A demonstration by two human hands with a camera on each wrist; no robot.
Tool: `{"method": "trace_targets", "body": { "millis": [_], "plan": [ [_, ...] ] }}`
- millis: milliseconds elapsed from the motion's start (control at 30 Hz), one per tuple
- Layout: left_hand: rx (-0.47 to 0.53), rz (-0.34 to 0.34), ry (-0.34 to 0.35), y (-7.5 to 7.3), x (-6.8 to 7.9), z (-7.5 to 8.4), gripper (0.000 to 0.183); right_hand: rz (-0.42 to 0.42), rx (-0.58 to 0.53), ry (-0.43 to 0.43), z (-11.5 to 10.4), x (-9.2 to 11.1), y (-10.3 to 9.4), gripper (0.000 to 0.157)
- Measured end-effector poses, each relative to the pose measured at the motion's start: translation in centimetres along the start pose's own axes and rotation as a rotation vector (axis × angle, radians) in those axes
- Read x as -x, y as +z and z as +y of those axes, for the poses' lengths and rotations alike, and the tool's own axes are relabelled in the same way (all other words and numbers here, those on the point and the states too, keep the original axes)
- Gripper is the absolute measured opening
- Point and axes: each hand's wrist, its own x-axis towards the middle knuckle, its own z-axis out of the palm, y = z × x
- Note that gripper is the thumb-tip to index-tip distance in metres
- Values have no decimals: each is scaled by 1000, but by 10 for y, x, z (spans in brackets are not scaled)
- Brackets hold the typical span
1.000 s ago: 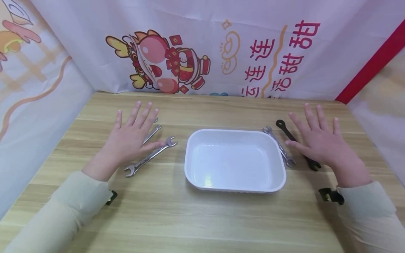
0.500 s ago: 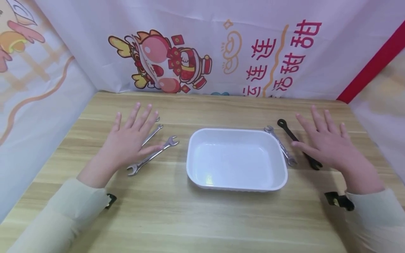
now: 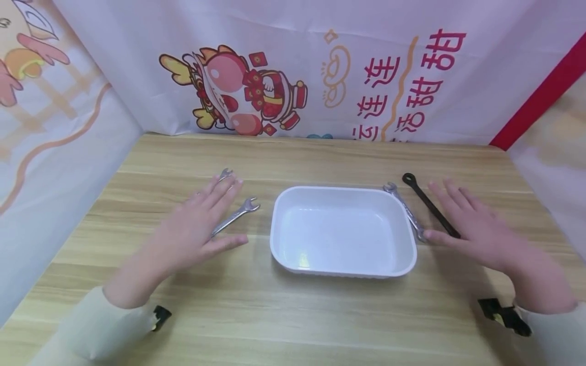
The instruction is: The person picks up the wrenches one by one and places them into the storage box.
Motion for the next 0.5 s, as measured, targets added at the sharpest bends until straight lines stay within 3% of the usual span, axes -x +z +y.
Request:
{"method": "trace_targets", "body": {
  "millis": [133,300,500],
  "plan": [
    [139,-16,23,6,-1,11,97,18,-51,-75,-6,6,4,106],
    [324,-78,-1,17,-7,22,97,13,-189,-186,-13,5,13,119],
    [461,-144,-32,21,-15,33,101,21,-260,-244,-23,3,20,128]
  ]
}}
